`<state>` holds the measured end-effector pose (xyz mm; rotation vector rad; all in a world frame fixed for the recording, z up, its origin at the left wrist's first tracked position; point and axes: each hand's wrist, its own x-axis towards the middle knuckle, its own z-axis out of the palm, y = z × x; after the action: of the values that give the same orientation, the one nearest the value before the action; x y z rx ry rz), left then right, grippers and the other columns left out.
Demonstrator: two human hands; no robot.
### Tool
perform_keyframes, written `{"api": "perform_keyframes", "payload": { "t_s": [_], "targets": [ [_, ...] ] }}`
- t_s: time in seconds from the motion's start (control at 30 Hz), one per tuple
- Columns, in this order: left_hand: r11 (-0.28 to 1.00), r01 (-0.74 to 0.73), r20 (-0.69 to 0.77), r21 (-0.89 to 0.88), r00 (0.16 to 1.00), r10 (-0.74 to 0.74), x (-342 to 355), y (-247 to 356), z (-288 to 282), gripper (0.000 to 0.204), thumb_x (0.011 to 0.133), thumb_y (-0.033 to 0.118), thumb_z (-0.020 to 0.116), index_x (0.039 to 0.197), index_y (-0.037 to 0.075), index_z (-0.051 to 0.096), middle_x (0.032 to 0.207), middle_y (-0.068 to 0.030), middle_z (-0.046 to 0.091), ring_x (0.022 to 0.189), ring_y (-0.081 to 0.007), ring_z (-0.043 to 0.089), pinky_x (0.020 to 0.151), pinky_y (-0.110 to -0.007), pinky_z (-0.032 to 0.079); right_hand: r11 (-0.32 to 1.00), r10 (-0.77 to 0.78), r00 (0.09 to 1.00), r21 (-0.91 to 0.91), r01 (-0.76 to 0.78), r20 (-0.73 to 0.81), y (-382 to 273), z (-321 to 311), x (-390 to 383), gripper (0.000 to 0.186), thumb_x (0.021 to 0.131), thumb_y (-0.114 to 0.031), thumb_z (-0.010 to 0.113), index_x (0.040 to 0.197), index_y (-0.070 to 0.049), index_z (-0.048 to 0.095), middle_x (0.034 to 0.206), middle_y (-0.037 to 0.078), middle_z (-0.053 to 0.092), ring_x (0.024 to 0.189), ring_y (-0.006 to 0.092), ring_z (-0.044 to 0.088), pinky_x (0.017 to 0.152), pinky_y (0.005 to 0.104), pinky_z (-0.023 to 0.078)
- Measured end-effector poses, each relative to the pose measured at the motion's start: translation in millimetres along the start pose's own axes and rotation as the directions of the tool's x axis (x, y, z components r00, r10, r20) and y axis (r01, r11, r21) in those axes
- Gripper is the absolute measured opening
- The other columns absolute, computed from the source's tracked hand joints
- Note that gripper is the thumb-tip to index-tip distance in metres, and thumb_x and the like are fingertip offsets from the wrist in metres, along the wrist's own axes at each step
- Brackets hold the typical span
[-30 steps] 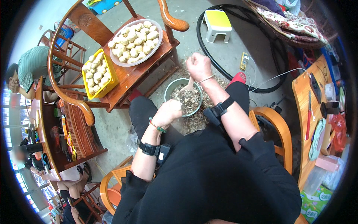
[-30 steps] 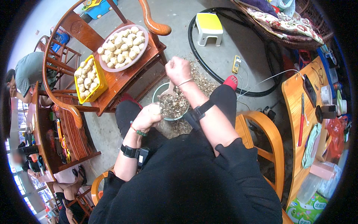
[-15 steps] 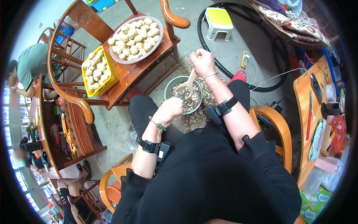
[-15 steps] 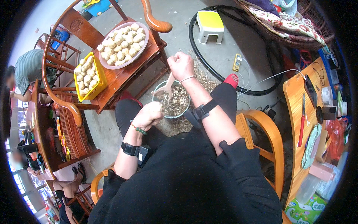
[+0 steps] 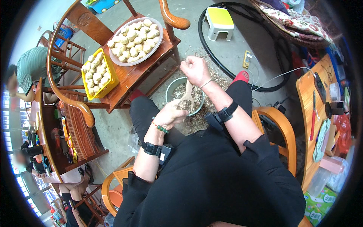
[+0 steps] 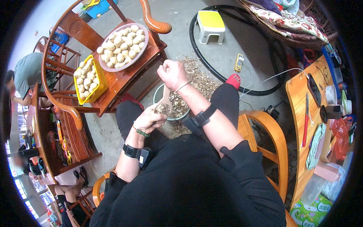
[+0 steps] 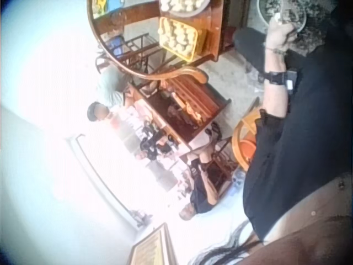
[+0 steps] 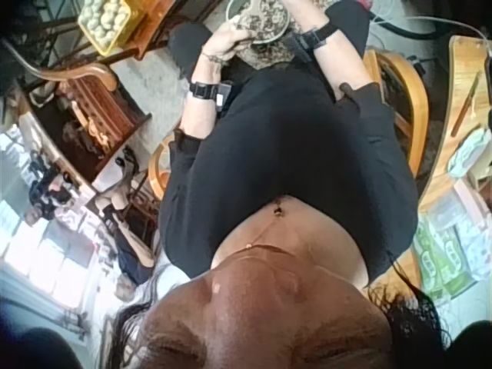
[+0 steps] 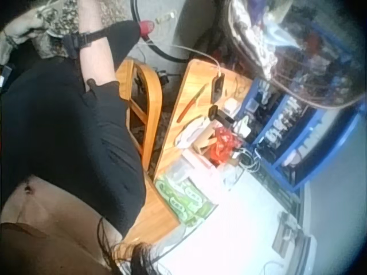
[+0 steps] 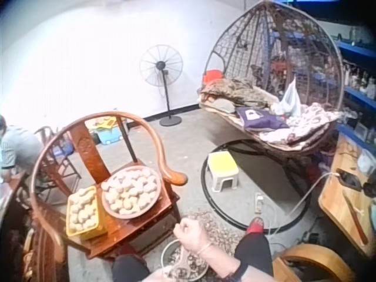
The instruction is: The person sits and peels garlic cloves one by one, placing the peeled cloves into a yellow tray and the skins into a bowl. The task is performed continuously with both hands visible.
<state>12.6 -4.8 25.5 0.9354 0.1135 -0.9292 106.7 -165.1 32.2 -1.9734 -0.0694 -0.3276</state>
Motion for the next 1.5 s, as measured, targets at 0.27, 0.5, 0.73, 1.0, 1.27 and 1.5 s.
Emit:
{"api": "perform_keyframes", "payload": {
  "t_s": [0.27, 0.5, 0.73, 1.0, 1.27, 1.5],
  "targets": [
    [0.994, -0.015, 0.102, -0.111, 0.994, 0.026, 2, -6, -15, 0.016, 0.077, -0.002, 0.059, 0.077, 0.007, 0.045, 0.062, 0.0039, 0.036, 0.048, -0.0038, 0.032, 0.039, -0.018, 0.023, 0.998, 0.054, 0.987, 0.023, -0.051, -0.15, 17, -9, 12, 0.028, 0.076, -0.018, 0.06, 0.055, -0.002, 0.05, 0.047, 0.008, 0.047, 0.043, 0.0106, 0.042, 0.043, 0.0295, 0.037],
    [0.997, 0.044, 0.097, -0.066, 0.995, -0.038, -4, -5, -8, 0.014, 0.077, -0.003, 0.058, 0.085, 0.007, 0.052, 0.061, 0.0062, 0.04, 0.045, -0.0014, 0.031, 0.038, -0.018, 0.02, 0.992, -0.044, 0.984, -0.123, 0.023, -0.173, 25, -8, 14, 0.029, 0.074, -0.019, 0.062, 0.055, -0.002, 0.049, 0.048, 0.013, 0.05, 0.042, 0.0236, 0.048, 0.045, 0.0337, 0.041],
    [0.996, 0.056, 0.017, -0.07, 0.998, -0.055, -3, 1, 1, 0.01, 0.077, -0.002, 0.057, 0.081, 0.003, 0.05, 0.061, 0.0038, 0.04, 0.048, -0.0038, 0.032, 0.038, -0.018, 0.023, 0.996, 0.019, 0.999, 0.086, -0.016, -0.033, -8, -4, 7, 0.025, 0.074, -0.018, 0.061, 0.056, -0.002, 0.052, 0.049, 0.014, 0.05, 0.042, 0.0224, 0.049, 0.046, 0.0332, 0.04],
    [0.995, 0.074, 0.087, -0.063, 0.994, -0.068, 0, -6, -3, 0.017, 0.075, -0.001, 0.059, 0.077, 0.01, 0.047, 0.059, 0.0069, 0.037, 0.045, -0.0018, 0.03, 0.037, -0.018, 0.019, 0.996, 0.061, 0.967, -0.056, -0.077, -0.246, 28, -10, 18, 0.026, 0.073, -0.018, 0.061, 0.055, -0.002, 0.051, 0.049, 0.014, 0.05, 0.041, 0.0197, 0.047, 0.045, 0.0335, 0.04],
    [0.985, 0.07, -0.018, 0.155, 0.998, -0.068, -1, -1, 10, 0.019, 0.074, -0.002, 0.061, 0.077, 0.011, 0.047, 0.062, 0.0067, 0.04, 0.045, -0.0021, 0.032, 0.038, -0.019, 0.02, 0.992, -0.005, 0.998, -0.126, -0.002, -0.057, 4, 1, 15, 0.022, 0.072, -0.02, 0.06, 0.058, -0.003, 0.055, 0.055, 0.018, 0.054, 0.053, 0.0312, 0.058, 0.051, 0.0359, 0.046],
    [0.995, 0.098, 0.072, 0.014, 0.993, -0.099, 5, -7, -10, 0.02, 0.073, -0.002, 0.06, 0.075, 0.011, 0.046, 0.061, 0.0068, 0.038, 0.045, -0.0027, 0.031, 0.038, -0.019, 0.019, 0.993, 0.116, 0.988, 0.022, -0.115, -0.099, 15, -14, 18, 0.025, 0.073, -0.021, 0.061, 0.057, -0.002, 0.055, 0.05, 0.014, 0.052, 0.045, 0.0199, 0.052, 0.048, 0.0335, 0.042]
  ]
}}
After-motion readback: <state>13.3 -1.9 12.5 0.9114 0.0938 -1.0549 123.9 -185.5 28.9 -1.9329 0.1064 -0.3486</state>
